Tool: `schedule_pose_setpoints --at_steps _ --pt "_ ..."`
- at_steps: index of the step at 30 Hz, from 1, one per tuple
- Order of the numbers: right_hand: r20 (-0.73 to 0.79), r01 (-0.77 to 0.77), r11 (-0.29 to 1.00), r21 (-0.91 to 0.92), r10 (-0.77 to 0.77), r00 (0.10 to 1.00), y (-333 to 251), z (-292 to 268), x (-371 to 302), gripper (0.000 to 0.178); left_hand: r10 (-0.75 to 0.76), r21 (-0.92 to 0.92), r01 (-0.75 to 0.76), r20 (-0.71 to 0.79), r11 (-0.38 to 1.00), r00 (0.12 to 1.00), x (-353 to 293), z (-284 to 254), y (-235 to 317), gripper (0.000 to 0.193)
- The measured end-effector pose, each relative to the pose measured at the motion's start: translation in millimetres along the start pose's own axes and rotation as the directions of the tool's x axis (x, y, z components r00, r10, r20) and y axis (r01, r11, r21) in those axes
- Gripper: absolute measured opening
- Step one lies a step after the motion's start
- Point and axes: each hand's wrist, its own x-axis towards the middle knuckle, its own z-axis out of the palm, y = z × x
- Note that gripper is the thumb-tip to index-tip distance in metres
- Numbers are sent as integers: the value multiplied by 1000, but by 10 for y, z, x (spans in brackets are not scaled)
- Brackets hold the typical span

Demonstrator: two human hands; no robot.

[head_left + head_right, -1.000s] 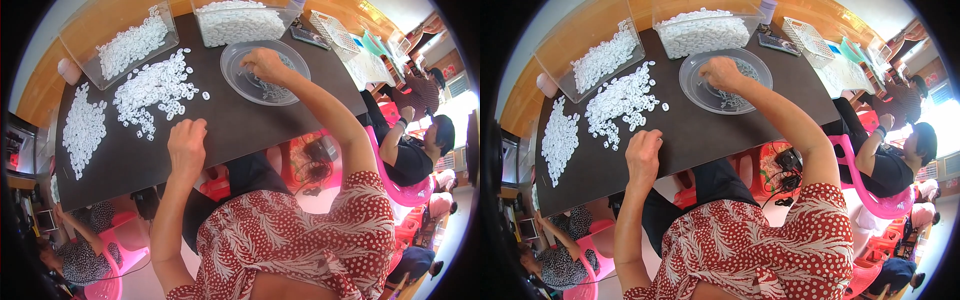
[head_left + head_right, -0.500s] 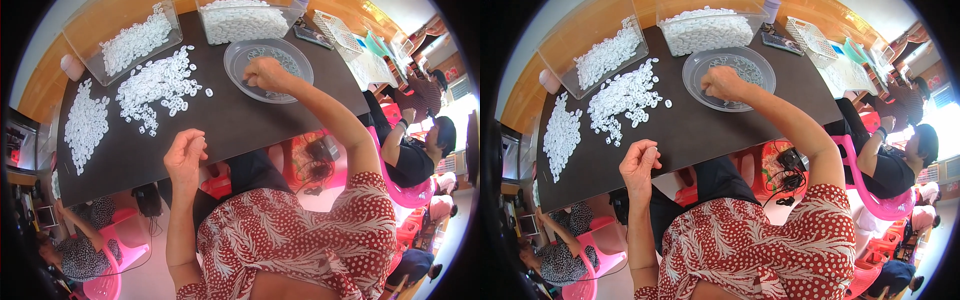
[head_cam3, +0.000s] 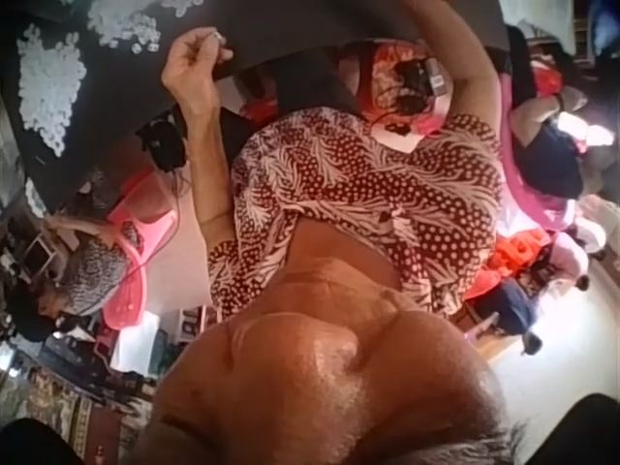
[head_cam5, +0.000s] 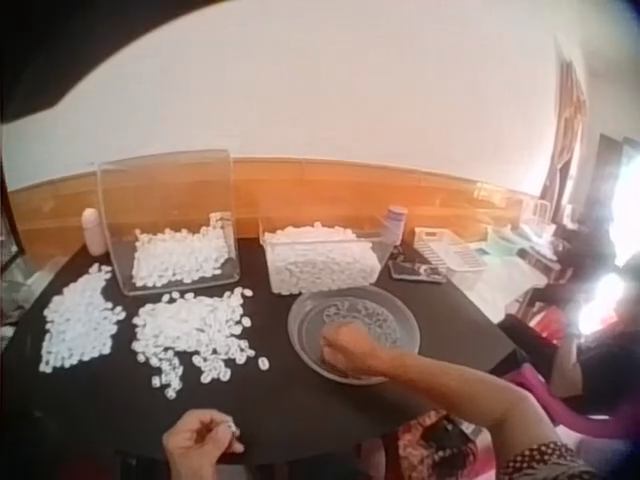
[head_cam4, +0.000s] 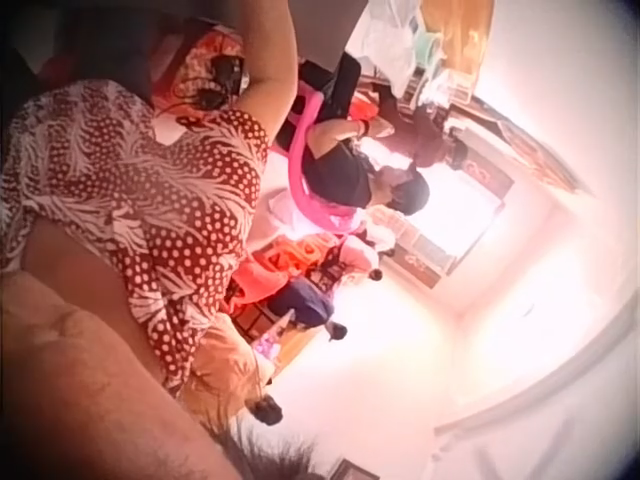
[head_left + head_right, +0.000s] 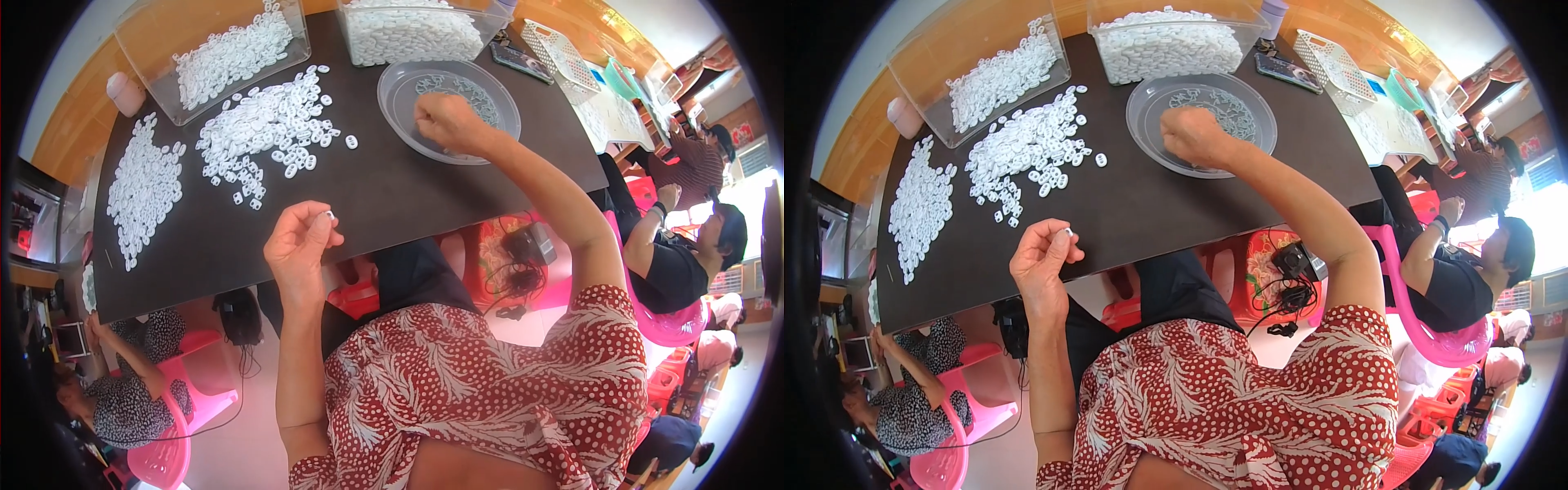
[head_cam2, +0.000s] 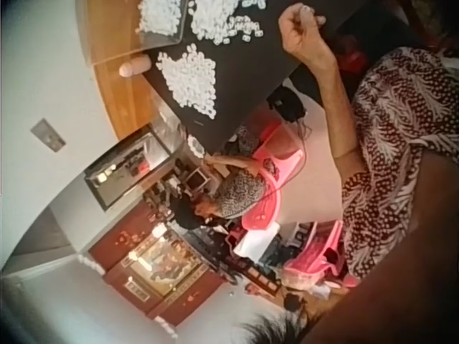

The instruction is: Assembling small white plastic components by fitting them together at a workshop table.

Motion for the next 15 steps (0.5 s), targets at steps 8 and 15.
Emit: schedule_pose_setpoints --at_steps 8,15 --pt "40 -146 886 439 143 989 -824 -226 -86 9 17 -73 -19 -28 997 999 -11 11 -4 16" --pt "137 -75 728 682 -27 990 -1380 185 -127 8 11 -146 -17 -43 989 999 -78 -29 6 12"
